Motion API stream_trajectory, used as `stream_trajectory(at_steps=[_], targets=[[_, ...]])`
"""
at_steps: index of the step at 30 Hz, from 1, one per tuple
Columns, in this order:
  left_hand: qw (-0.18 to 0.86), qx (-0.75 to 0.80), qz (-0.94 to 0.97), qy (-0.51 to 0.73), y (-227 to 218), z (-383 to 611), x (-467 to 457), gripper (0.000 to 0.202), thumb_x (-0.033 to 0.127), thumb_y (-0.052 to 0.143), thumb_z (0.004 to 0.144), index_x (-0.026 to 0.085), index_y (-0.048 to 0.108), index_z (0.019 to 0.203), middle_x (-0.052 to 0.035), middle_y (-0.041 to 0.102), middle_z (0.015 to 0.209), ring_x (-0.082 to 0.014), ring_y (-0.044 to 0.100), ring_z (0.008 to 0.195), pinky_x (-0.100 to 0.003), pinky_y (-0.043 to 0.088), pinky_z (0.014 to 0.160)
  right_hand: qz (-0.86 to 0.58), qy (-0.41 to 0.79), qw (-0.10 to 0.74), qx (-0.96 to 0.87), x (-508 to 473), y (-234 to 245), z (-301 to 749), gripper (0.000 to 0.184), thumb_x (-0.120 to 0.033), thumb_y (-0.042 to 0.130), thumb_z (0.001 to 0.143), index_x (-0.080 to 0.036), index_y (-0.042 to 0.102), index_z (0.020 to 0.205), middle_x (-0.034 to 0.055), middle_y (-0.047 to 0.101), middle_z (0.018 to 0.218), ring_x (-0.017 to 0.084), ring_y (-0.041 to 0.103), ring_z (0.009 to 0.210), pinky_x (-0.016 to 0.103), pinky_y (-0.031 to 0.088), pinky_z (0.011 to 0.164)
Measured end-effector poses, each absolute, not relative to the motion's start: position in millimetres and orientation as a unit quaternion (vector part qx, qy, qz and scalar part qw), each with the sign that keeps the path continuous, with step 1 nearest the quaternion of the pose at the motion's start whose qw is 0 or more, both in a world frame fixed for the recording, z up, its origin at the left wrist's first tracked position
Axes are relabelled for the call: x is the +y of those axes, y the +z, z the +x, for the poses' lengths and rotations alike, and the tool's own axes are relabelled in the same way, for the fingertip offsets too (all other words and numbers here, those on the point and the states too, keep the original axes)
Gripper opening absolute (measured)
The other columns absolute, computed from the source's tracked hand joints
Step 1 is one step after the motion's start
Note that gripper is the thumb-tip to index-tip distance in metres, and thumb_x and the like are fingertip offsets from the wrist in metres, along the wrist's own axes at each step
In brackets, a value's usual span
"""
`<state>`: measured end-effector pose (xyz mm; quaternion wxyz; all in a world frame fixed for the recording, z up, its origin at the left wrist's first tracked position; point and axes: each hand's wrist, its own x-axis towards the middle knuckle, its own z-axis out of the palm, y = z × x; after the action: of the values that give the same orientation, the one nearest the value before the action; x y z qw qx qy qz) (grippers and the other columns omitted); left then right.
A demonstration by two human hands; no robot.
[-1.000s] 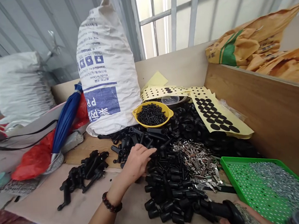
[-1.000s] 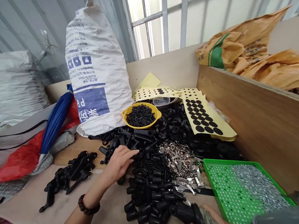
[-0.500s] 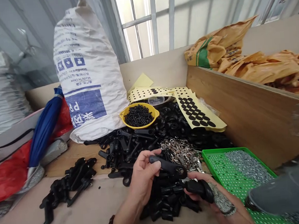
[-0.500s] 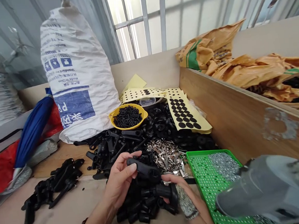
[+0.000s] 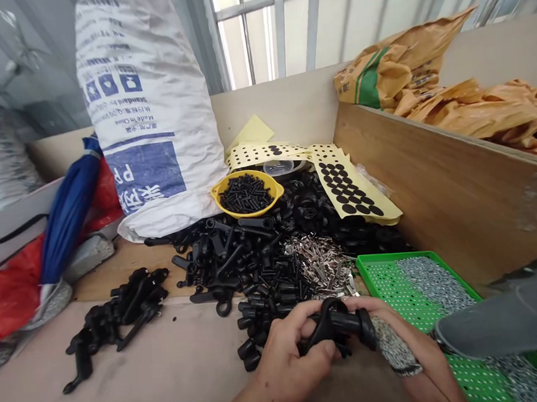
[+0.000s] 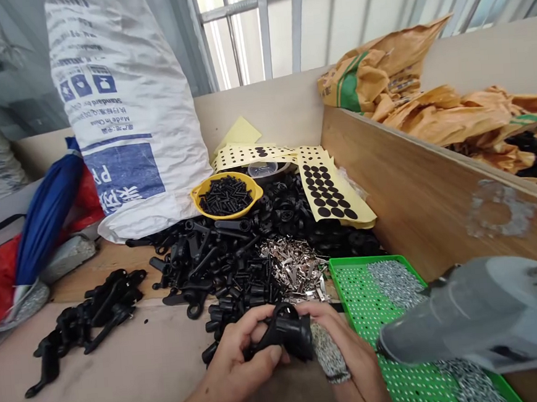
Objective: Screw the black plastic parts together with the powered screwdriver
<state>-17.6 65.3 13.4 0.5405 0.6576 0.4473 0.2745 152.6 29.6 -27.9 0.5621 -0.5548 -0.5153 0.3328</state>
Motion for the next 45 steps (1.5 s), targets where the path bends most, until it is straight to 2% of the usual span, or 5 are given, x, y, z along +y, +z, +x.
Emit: stream_trajectory(at_steps=[6, 11, 21, 33, 45], targets=[[0.537, 0.408, 0.653, 0.344, 9, -13, 58, 0.056, 0.012, 0.049, 0.070, 0.018, 0.057, 0.125, -0.0036, 0.071, 0.085, -0.0156, 0.061, 0.070, -0.023, 0.044, 0.063, -0.536, 0.215, 0.558, -0.596, 23, -17, 152, 0.016, -0.028, 0.051, 0.083, -0.025, 0.066, 0.087, 0.0032, 0.064, 0.098, 0.021, 0.062, 0.088, 0.023, 0.047, 0.073], [0.474, 0.398, 0.702, 0.351, 8, -12, 50, 0.056, 0.013, 0.053, 0.071, 0.021, 0.057, 0.127, -0.0021, 0.067, 0.088, -0.0108, 0.046, 0.057, -0.021, 0.040, 0.054, -0.511, 0.153, 0.498, -0.684, 24, -22, 165, 0.023, -0.022, 0.050, 0.082, -0.026, 0.064, 0.100, 0.0032, 0.067, 0.098, 0.020, 0.066, 0.084, 0.021, 0.050, 0.066], [0.523, 0.363, 0.675, 0.372, 6, 2, 41, 0.049, 0.020, 0.067, 0.071, 0.020, 0.061, 0.120, 0.0013, 0.061, 0.075, -0.0097, 0.045, 0.056, -0.020, 0.044, 0.055, -0.590, 0.304, 0.520, -0.538, 22, -25, 167, 0.022, -0.043, 0.054, 0.079, -0.025, 0.064, 0.074, -0.0028, 0.059, 0.060, 0.017, 0.056, 0.054, 0.021, 0.045, 0.048], [0.530, 0.393, 0.662, 0.354, 13, 12, 39, 0.052, 0.020, 0.066, 0.068, 0.015, 0.062, 0.120, -0.0034, 0.070, 0.083, -0.0130, 0.051, 0.059, -0.025, 0.048, 0.061, -0.614, 0.441, 0.513, -0.407, 17, -24, 162, 0.027, -0.048, 0.064, 0.075, -0.022, 0.061, 0.069, -0.0011, 0.061, 0.062, 0.018, 0.058, 0.060, 0.022, 0.048, 0.052], [0.356, 0.331, 0.745, 0.457, -3, 11, 36, 0.036, 0.016, 0.055, 0.080, 0.012, 0.061, 0.115, -0.0121, 0.070, 0.094, -0.0184, 0.064, 0.075, -0.027, 0.054, 0.067, -0.605, 0.253, 0.540, -0.527, 13, -28, 151, 0.037, -0.056, 0.052, 0.087, -0.021, 0.064, 0.083, 0.0003, 0.064, 0.069, 0.017, 0.058, 0.060, 0.023, 0.046, 0.051]])
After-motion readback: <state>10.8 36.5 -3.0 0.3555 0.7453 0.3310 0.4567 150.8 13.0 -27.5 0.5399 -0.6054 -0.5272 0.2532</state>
